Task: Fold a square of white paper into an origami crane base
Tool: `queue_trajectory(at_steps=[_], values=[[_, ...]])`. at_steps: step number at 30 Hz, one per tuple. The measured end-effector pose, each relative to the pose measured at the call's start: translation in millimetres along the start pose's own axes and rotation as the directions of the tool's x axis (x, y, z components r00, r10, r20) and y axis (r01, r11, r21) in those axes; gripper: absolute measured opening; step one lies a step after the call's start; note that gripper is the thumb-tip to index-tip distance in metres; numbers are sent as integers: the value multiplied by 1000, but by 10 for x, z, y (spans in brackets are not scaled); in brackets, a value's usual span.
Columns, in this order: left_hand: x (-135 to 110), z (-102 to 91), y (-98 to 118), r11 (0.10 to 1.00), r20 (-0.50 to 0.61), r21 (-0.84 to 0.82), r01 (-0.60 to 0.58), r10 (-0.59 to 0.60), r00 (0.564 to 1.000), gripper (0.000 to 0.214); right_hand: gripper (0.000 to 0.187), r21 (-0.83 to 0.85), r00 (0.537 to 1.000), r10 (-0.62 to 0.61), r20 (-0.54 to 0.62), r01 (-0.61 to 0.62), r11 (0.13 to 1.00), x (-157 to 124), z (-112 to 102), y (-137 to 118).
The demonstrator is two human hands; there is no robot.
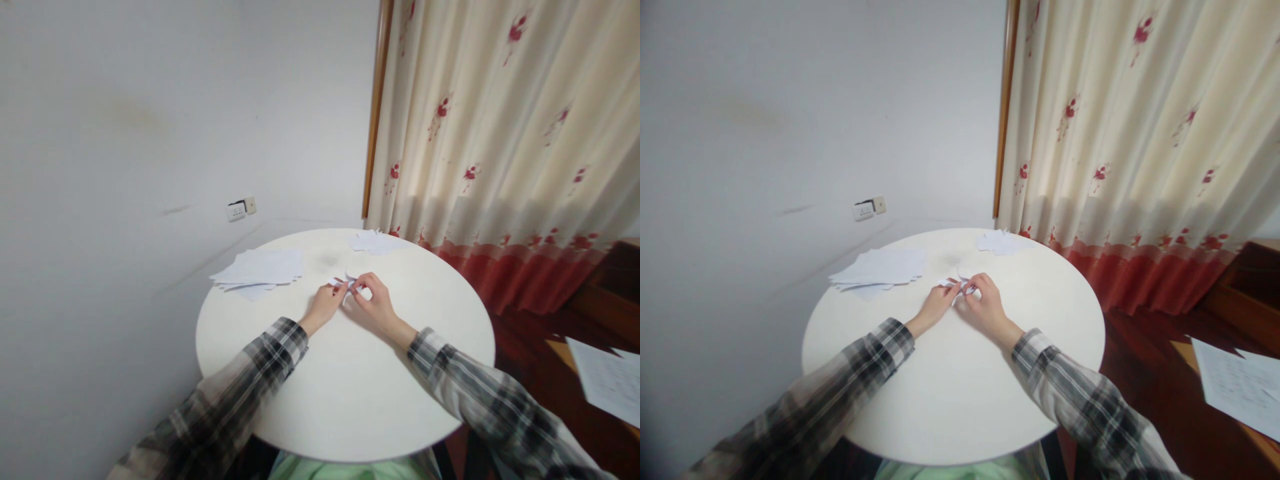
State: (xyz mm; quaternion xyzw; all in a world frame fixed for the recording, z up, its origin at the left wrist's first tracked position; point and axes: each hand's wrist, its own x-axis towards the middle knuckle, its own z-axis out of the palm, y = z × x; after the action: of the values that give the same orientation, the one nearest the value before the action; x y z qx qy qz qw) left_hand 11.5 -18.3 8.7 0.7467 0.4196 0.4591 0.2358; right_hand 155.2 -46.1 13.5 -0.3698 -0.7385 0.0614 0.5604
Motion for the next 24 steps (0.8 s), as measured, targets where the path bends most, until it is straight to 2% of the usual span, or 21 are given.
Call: queue_trajectory(at_steps=[5,10,17,21,24], values=[[6,14,6,997,-31,-71,41,-43,999,20,4,12,998,37,-53,-36,999,12,-17,-50],[23,41,-54,990,-81,-137,-42,31,996,19,5,89,977,145,-156,-132,987,15,-21,-27],[18,49,-31,984,-35,-174,-41,35,999,18,14,145,962,248,-115,-231,962,30,0,16],[-11,44,12,976,-45,-208,-57,49,998,15,16,140,941,311,-133,-293,946,31,10,34],[-28,39,25,981,-54,-189,-50,40,998,15,14,187,926,364,-101,-342,921,22,17,52]])
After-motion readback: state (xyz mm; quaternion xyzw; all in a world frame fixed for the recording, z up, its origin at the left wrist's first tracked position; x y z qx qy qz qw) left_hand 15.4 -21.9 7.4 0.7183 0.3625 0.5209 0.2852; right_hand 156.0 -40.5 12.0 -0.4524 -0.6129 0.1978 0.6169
